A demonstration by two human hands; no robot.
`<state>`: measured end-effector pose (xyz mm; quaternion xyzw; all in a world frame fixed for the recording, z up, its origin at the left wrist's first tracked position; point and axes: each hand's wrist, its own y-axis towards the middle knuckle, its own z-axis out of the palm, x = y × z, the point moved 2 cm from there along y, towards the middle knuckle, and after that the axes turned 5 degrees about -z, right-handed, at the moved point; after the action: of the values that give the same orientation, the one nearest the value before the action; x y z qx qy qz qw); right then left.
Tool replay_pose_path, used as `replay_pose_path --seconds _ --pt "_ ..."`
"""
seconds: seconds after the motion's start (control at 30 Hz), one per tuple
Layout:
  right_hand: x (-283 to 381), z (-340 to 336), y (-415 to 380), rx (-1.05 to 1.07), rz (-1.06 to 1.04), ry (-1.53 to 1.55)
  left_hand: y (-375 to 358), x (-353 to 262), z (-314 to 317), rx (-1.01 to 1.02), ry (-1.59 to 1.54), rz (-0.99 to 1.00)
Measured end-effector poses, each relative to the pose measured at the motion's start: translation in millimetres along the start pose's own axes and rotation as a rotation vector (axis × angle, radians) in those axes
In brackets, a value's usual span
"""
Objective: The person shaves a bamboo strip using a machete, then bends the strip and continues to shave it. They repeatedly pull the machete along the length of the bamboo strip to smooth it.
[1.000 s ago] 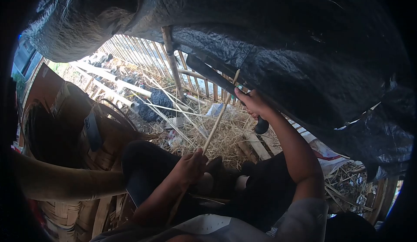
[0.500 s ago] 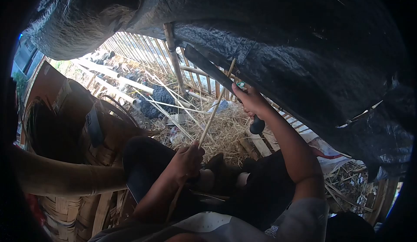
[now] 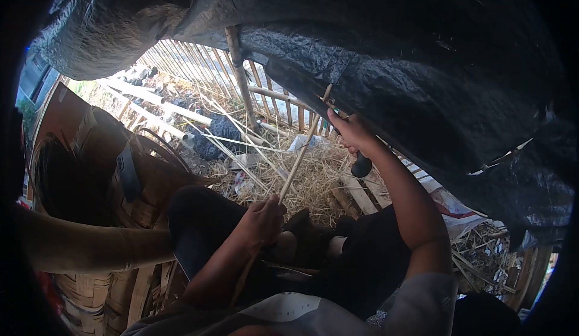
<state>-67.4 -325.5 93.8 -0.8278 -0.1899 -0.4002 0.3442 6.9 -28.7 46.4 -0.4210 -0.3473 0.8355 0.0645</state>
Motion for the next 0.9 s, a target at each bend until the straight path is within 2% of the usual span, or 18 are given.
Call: replay_pose_path --seconds 0.13,0.2,0.3,0.4,0.47,0.6,0.63,0.67,0.73,0.9 --pt "-1.2 18.4 -8.9 0.013 -0.043 -0.014 14.8 18.8 -23.6 0.031 -0.004 -0.052" --pt "-1.7 26.1 -19.0 0.056 -0.037 0.115 9.4 18.6 -28.7 0.010 0.037 -0.085" --pt "-1.3 21.3 -20.8 0.034 -0.039 0.104 -8.4 2.6 -14.6 -0.019 0.010 -0.124" --pt "-2.2 22.4 -29.5 0.180 0.024 0.140 -12.2 -5.7 -9.4 0.012 0.010 -0.082" --pt "-4.3 43.3 -39.3 0.135 -0.319 -0.186 5.2 4.7 -18.1 -0.036 -0.001 -0.086" --pt "3.1 38.5 -28.0 0.130 -0.160 -0.195 11.9 9.2 -20.6 -0.068 -0.024 -0.080" --pt "7.2 32.8 -19.1 0.056 -0.236 -0.227 6.9 3.4 -15.6 -0.063 -0.020 -0.070" --pt "12.2 22.3 -15.0 0.023 -0.226 -0.194 1.8 -2.2 -10.6 -0.058 -0.016 -0.061" --pt "12.6 9.1 -9.3 0.082 -0.112 -0.067 -7.5 -9.0 -2.0 -0.063 0.039 0.019" --pt "9.0 45.1 -41.8 0.309 -0.156 -0.079 -4.3 -2.2 -17.9 -0.039 -0.005 -0.050"
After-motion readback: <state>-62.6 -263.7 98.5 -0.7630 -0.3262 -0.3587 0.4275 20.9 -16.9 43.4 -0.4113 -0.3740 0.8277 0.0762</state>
